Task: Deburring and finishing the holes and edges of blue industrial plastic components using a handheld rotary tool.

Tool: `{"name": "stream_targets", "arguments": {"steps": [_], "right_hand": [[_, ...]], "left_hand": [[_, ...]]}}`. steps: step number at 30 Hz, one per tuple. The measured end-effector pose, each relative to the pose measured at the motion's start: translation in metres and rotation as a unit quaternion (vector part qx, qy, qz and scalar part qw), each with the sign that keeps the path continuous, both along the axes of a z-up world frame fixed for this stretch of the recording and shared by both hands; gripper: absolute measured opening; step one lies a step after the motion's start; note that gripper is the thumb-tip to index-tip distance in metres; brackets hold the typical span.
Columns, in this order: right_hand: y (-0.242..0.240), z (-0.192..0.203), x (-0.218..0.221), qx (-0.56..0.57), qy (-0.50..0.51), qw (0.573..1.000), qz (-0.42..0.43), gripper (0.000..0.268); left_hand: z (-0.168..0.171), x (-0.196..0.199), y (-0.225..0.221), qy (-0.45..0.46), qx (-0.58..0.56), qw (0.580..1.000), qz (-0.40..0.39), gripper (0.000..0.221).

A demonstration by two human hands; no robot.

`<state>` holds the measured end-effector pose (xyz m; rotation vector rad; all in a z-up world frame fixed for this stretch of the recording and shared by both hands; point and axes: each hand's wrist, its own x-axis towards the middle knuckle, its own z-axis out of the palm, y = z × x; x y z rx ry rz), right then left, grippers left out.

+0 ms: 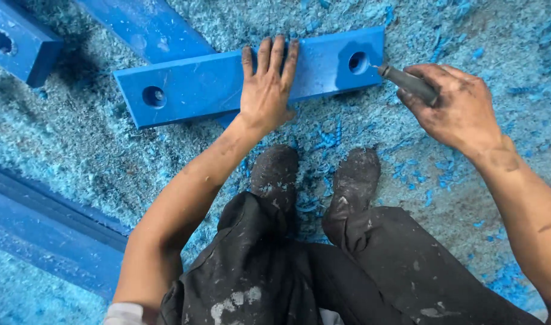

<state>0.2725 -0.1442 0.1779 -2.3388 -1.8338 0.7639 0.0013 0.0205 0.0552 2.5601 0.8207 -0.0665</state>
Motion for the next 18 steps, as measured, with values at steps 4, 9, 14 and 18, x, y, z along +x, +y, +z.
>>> {"name": "stream_targets", "arguments": {"steps": [4, 9, 14, 18], "right_hand": [[0.000, -0.005, 0.005, -0.012, -0.045, 0.998, 0.033, 0.031], [0.047, 0.004, -0.001, -0.090, -0.173, 0.969, 0.153, 0.036], [0.074, -0.012, 0.005, -0.057, -0.238, 0.931, 0.269, 0.034], [0.086, -0.030, 0.004, 0.012, -0.239, 0.917, 0.319, 0.025]], "left_hand": [[-0.023, -0.004, 0.005, 0.034, -0.002, 0.999, -0.030, 0.135], [-0.032, -0.005, 0.018, 0.017, 0.015, 0.998, -0.061, 0.138], [-0.032, -0.005, 0.020, -0.010, 0.016, 0.998, -0.065, 0.139], [-0.035, -0.010, 0.019, -0.018, 0.032, 0.998, -0.061, 0.138]]}}
